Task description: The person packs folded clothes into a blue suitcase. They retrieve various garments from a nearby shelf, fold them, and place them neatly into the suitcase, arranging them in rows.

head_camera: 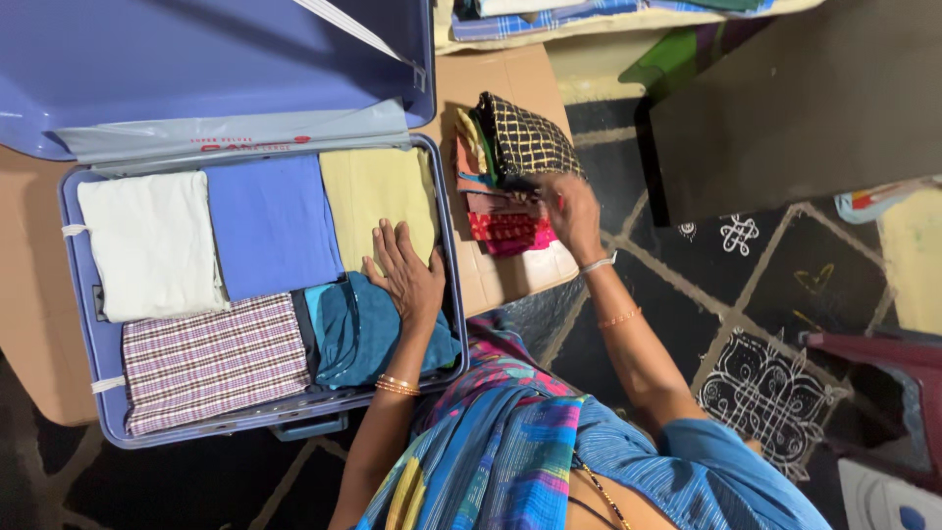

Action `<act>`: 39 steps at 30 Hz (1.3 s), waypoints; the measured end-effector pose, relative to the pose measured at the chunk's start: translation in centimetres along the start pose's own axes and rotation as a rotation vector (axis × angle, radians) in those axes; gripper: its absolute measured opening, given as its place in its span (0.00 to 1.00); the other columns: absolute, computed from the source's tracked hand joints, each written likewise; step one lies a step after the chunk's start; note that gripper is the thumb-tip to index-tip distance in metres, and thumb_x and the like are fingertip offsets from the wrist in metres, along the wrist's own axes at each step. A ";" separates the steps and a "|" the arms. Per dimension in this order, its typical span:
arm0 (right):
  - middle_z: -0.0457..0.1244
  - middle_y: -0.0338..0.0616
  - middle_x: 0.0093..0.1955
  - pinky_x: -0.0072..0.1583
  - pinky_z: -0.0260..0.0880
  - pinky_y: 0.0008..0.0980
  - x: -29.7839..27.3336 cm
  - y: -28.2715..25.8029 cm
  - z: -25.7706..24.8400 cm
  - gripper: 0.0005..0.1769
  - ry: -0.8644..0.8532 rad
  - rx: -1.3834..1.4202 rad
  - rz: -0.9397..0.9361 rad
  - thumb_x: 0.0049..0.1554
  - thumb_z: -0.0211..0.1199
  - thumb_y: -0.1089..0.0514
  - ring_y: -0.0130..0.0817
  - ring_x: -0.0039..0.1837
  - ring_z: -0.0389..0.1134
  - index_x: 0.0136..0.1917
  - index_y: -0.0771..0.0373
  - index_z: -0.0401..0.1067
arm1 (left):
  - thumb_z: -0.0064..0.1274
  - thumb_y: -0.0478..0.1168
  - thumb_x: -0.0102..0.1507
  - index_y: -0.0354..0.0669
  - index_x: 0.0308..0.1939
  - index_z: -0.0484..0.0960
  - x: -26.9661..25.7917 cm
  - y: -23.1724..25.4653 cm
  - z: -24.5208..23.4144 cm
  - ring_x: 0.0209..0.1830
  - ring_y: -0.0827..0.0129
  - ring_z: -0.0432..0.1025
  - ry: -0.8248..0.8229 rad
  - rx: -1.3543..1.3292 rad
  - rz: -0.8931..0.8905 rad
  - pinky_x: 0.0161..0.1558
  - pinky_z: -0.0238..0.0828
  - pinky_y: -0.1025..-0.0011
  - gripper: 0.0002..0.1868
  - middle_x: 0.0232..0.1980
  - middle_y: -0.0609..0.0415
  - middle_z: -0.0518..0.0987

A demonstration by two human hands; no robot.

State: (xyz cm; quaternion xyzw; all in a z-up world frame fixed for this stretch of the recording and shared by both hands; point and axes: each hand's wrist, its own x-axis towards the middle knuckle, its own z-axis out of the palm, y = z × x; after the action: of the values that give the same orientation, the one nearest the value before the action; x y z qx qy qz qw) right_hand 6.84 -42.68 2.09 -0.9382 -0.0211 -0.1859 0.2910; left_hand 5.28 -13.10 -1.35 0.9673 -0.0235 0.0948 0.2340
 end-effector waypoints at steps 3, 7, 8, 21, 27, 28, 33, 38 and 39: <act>0.61 0.53 0.72 0.68 0.64 0.49 2.5 -0.7 -0.3 0.23 0.043 -0.116 0.017 0.61 0.63 0.62 0.56 0.71 0.63 0.69 0.59 0.70 | 0.59 0.51 0.61 0.40 0.72 0.65 0.1 -0.1 -0.2 0.83 0.54 0.47 -0.001 -0.031 0.006 0.74 0.31 0.42 0.39 0.81 0.42 0.56; 0.55 0.58 0.77 0.70 0.60 0.50 1.8 0.6 3.1 0.31 -0.118 -0.149 0.117 0.59 0.65 0.60 0.58 0.74 0.58 0.74 0.57 0.65 | 0.59 0.51 0.61 0.40 0.72 0.65 -0.1 -0.4 -0.4 0.83 0.54 0.46 -0.020 -0.097 0.006 0.74 0.29 0.41 0.39 0.82 0.42 0.55; 0.55 0.58 0.77 0.70 0.60 0.50 1.3 0.9 4.0 0.31 -0.170 -0.153 0.129 0.58 0.65 0.60 0.57 0.74 0.58 0.74 0.56 0.65 | 0.58 0.51 0.62 0.41 0.73 0.65 -0.1 -0.6 -0.3 0.84 0.54 0.46 -0.017 -0.114 0.006 0.74 0.29 0.41 0.38 0.82 0.42 0.55; 0.66 0.48 0.67 0.59 0.68 0.57 2.0 3.0 3.8 0.24 -0.215 -0.247 0.233 0.64 0.57 0.57 0.54 0.61 0.69 0.73 0.48 0.64 | 0.57 0.49 0.63 0.42 0.73 0.64 -0.3 -1.1 0.2 0.85 0.54 0.44 -0.002 -0.168 0.042 0.75 0.27 0.39 0.36 0.83 0.41 0.54; 0.69 0.55 0.56 0.57 0.68 0.56 7.5 4.6 3.1 0.22 -0.379 -0.439 0.290 0.67 0.55 0.53 0.60 0.54 0.70 0.74 0.44 0.65 | 0.57 0.48 0.62 0.42 0.73 0.64 -0.1 -0.8 0.4 0.84 0.55 0.44 0.004 -0.143 0.011 0.75 0.28 0.40 0.37 0.82 0.44 0.55; 0.69 0.54 0.55 0.59 0.68 0.56 8.4 4.8 3.1 0.20 -0.405 -0.508 0.271 0.68 0.54 0.53 0.58 0.54 0.71 0.73 0.44 0.66 | 0.58 0.48 0.62 0.42 0.72 0.64 -0.3 -0.9 0.5 0.84 0.55 0.45 -0.005 -0.142 0.002 0.75 0.28 0.40 0.37 0.82 0.44 0.55; 0.68 0.49 0.63 0.60 0.69 0.52 11.4 5.0 3.3 0.21 -0.343 -0.461 0.196 0.64 0.52 0.60 0.56 0.59 0.70 0.68 0.47 0.71 | 0.58 0.48 0.62 0.43 0.72 0.64 -0.3 -0.9 0.9 0.84 0.56 0.45 0.017 -0.157 -0.010 0.76 0.27 0.41 0.37 0.83 0.46 0.56; 0.63 0.48 0.70 0.64 0.66 0.48 12.8 4.6 3.6 0.33 -0.466 -0.307 0.215 0.55 0.50 0.68 0.55 0.66 0.66 0.73 0.49 0.66 | 0.59 0.46 0.62 0.47 0.71 0.67 0.0 -1.8 1.3 0.84 0.56 0.46 -0.043 -0.341 -0.065 0.75 0.28 0.40 0.34 0.82 0.48 0.58; 0.62 0.47 0.71 0.65 0.66 0.48 12.9 4.6 3.6 0.34 -0.489 -0.300 0.229 0.55 0.50 0.68 0.55 0.66 0.65 0.73 0.49 0.66 | 0.60 0.46 0.61 0.47 0.69 0.69 0.3 -2.3 1.2 0.83 0.55 0.46 -0.069 -0.393 -0.069 0.74 0.29 0.39 0.33 0.80 0.47 0.59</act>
State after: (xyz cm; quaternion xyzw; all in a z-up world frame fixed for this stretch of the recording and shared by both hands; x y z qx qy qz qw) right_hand 20.76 -45.38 1.52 -0.9840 0.0431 0.0781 0.1544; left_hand 6.02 -11.60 -3.34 0.9059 -0.0164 0.0471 0.4206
